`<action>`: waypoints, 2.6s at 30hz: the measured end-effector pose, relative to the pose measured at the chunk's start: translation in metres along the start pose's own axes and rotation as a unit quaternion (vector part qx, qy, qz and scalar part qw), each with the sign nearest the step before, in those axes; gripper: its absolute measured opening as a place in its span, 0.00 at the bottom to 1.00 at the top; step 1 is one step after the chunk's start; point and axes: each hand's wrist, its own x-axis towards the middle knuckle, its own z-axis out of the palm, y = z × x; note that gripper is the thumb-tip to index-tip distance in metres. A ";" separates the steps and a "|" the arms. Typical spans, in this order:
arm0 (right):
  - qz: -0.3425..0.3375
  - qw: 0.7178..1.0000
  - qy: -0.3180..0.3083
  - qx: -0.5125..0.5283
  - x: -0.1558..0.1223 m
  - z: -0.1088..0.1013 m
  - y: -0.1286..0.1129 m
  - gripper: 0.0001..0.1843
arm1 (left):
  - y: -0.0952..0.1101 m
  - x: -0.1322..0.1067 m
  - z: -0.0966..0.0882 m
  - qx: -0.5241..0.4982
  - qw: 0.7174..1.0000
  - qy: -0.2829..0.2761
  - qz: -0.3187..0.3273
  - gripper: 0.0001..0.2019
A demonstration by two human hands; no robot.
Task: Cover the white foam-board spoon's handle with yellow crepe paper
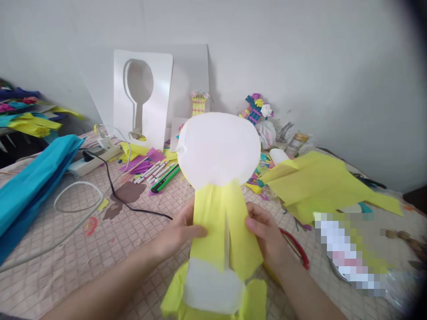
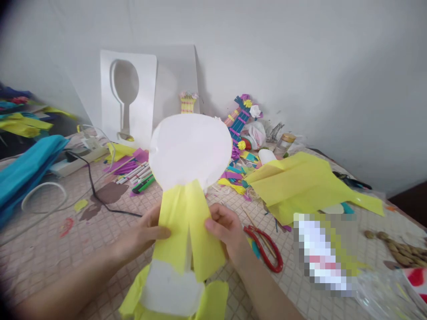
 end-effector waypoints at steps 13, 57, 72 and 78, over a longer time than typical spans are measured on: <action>-0.078 0.966 -0.206 -0.132 -0.012 0.014 0.001 0.14 | -0.014 0.000 0.011 -0.045 0.997 0.049 0.030 0.17; -0.133 0.963 0.236 -0.003 -0.002 0.013 0.006 0.11 | -0.007 0.005 0.015 -0.080 0.970 0.227 0.028 0.12; -0.057 0.971 0.190 -0.131 0.006 0.000 0.006 0.10 | -0.001 0.006 0.014 -0.068 0.971 0.229 0.012 0.16; -0.060 0.972 0.187 -0.127 0.009 -0.005 0.008 0.10 | 0.002 0.005 0.011 -0.063 0.978 0.197 0.023 0.16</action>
